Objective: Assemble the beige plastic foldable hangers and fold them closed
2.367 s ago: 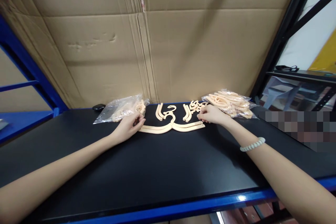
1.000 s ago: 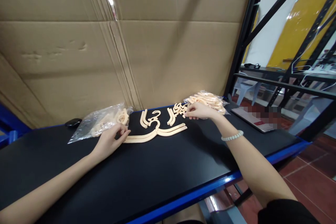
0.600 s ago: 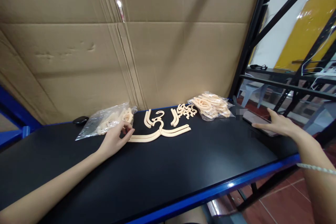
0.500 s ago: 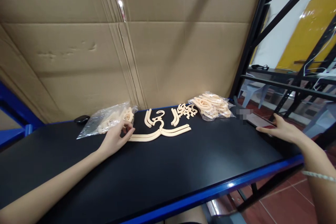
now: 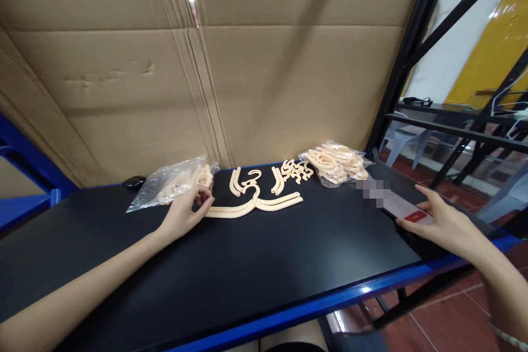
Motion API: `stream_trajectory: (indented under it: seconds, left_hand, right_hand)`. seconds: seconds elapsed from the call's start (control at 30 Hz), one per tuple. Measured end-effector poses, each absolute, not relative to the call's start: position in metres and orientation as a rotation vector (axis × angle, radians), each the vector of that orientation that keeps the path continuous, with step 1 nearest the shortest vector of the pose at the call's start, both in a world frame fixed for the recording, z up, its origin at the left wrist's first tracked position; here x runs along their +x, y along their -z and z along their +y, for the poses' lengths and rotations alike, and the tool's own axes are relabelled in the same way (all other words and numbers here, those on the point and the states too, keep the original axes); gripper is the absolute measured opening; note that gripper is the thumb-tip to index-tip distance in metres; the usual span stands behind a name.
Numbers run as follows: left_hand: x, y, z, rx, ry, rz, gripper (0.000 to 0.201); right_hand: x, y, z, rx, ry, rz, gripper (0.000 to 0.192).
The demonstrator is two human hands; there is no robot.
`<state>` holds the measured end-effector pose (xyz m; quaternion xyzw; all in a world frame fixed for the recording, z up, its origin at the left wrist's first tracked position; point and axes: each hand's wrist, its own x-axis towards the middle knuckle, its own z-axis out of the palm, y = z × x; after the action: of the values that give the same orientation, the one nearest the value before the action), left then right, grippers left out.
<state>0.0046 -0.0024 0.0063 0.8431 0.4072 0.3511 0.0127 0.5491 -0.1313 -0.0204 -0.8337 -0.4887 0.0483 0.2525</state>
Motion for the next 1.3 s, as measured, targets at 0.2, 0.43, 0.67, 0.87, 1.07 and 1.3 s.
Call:
stream_trajectory:
  seconds: [0.2,0.43,0.67,0.87,1.07,1.3]
  left_hand:
    - [0.005,-0.007,-0.002,2.604,-1.084,1.245,0.006]
    - [0.028,-0.032,0.021,2.902,-0.689,1.125,0.017]
    - [0.043,-0.049,0.043,3.111,-0.19,1.028,0.025]
    - [0.037,-0.042,0.041,3.242,-0.012,1.082,0.025]
    - [0.043,-0.037,0.043,3.397,0.006,1.026,0.02]
    - [0.05,-0.035,0.053,3.486,-0.057,0.804,0.018]
  right_hand:
    - [0.526,0.003,-0.109,-2.25,0.133,-1.52,0.099]
    - [0.373,-0.062,-0.034,-1.319,-0.063,-2.231,0.027]
    - [0.265,-0.039,0.081,-1.003,-0.09,-2.635,0.02]
    - [0.257,-0.027,0.115,-0.994,-0.216,-2.636,0.018]
    - [0.269,-0.032,0.11,-1.03,-0.205,-2.268,0.009]
    - [0.283,-0.037,0.067,-1.068,-0.325,-1.734,0.018]
